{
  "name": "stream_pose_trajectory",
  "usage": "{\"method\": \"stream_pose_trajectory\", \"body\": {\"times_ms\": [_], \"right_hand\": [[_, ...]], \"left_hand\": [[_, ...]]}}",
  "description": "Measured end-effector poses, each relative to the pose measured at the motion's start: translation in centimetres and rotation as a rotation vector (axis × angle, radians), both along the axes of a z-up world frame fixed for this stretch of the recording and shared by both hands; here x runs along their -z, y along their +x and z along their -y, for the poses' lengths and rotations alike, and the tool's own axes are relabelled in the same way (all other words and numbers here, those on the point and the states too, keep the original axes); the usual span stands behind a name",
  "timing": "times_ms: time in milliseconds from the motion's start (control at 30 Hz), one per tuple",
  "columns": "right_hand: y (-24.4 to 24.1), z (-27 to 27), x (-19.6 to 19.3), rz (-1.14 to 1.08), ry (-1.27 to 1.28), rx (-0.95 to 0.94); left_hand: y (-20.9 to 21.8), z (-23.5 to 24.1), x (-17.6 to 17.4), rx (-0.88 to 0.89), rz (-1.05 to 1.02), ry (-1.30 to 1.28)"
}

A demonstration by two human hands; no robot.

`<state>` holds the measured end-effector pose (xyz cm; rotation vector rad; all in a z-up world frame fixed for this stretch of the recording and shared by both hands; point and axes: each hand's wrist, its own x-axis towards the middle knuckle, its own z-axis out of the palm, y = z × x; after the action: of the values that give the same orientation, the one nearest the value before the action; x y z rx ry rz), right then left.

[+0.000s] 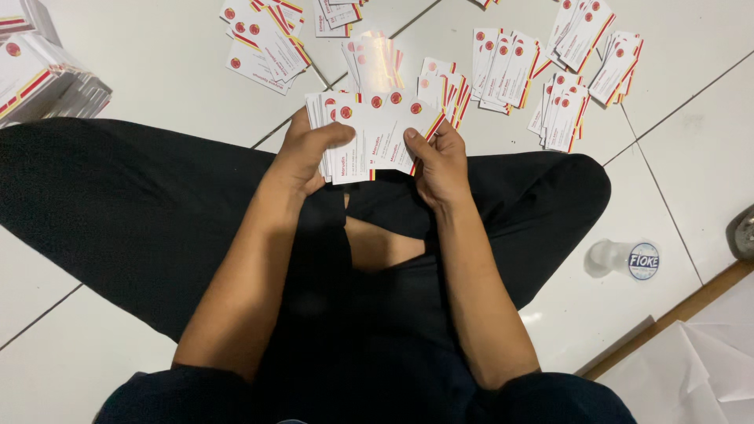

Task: The person sits cross-legged on a tiled floor and sorts a large pile of small white cards with red and yellow markings. They pick up cards from the floor, align them into neat stacks, and place the stacks back down, repeating this process continuously.

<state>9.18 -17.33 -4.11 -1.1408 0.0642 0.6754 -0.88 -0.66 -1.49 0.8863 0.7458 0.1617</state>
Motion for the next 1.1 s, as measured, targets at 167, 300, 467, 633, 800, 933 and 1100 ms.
{"method": "stream_pose_trajectory", "body": {"times_ms": [167, 300, 467, 633, 800, 933, 1100], "right_hand": [[0.2, 0.4, 0.1, -0.017, 0.028, -0.02], [0.2, 0.7, 0.1, 0.006, 0.017, -0.052], [-1.0, 0.2, -1.0, 0.004, 0.016, -0.256], [-1.2, -1.4, -3.7, 0.021, 0.016, -0.281], [0.7, -1.7, -3.0, 0.091, -0.103, -0.221], [0.9, -3.4, -1.7, 0.921, -0.694, -0.509], [-1.6, -6.2, 4.8, 1.429, -1.108, -1.007]], "left_hand": [[-0.1, 0.1, -1.0, 0.044, -0.006, 0.098], [-0.3, -0.2, 0.4, 0.017, 0.031, 0.112], [0.3, 0.3, -0.9, 0.01, 0.067, 0.134], [0.2, -0.1, 0.3, 0.013, 0.07, 0.145], [0.1, -1.5, -2.6, -0.141, 0.018, -0.002], [0.1, -3.6, -0.9, -0.364, 0.127, -0.221], [-0.4, -4.7, -1.8, -0.386, 0.167, -0.284]]}}
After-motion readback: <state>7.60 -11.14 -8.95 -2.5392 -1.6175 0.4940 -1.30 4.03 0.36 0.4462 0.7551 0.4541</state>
